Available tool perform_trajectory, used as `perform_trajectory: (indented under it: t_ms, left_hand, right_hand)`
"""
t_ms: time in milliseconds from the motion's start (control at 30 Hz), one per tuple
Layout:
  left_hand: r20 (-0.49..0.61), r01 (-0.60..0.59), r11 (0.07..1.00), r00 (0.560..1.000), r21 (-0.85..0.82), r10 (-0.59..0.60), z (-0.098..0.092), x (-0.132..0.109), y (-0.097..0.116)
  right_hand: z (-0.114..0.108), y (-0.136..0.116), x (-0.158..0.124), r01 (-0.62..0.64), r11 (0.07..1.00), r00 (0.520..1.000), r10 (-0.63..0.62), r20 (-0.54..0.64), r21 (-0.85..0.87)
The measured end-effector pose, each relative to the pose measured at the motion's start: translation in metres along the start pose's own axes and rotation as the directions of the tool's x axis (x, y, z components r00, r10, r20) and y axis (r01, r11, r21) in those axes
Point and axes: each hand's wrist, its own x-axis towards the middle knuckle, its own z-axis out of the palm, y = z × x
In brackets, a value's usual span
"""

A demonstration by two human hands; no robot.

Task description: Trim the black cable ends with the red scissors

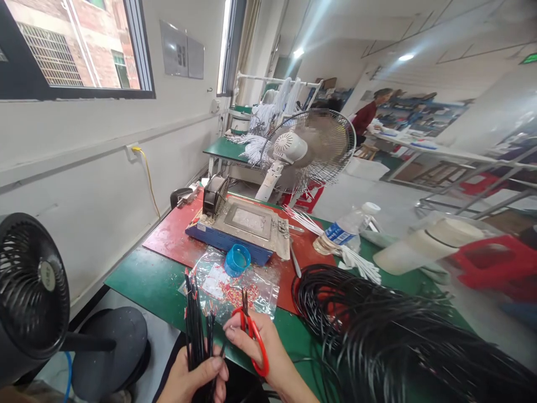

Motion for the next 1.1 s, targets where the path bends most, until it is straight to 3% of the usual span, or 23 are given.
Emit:
perform_trajectory:
  t_ms: [100, 200, 333, 467, 700, 1100]
  left_hand:
    - [0.008, 0.016, 1.0, 1.0, 0.013, -0.016, 0.006, 0.0, 0.007]
    - [0.017, -0.004, 1.0, 1.0, 0.03, 0.003, 0.013, 0.003, 0.016]
    - [-0.083, -0.052, 0.997, 0.995, -0.056, 0.047, 0.022, 0.011, 0.021]
    - [-0.181, -0.079, 0.99, 0.982, -0.115, 0.057, 0.023, 0.018, 0.021]
    - [-0.247, -0.081, 0.988, 0.968, -0.135, 0.045, 0.019, 0.025, 0.021]
    - [-0.272, -0.118, 0.976, 0.948, 0.185, 0.166, 0.016, 0.034, 0.011]
  right_hand:
    - [-0.002, -0.003, 0.001, 0.054, 0.998, 0.996, -0.05, 0.078, -0.042]
    - [-0.001, -0.002, 0.003, 0.019, 0.999, 0.987, -0.024, 0.156, 0.033]
    - [-0.001, 0.003, 0.009, -0.038, 0.995, 0.995, 0.03, 0.092, 0.09]
    - [-0.008, 0.006, 0.008, -0.041, 0.989, 0.999, 0.039, -0.017, -0.14]
    - [-0.015, 0.008, -0.011, -0.016, 0.846, 0.982, 0.113, 0.151, -0.533]
    - [-0.023, 0.007, -0.011, 0.003, 0.743, 0.969, 0.163, 0.185, -0.67]
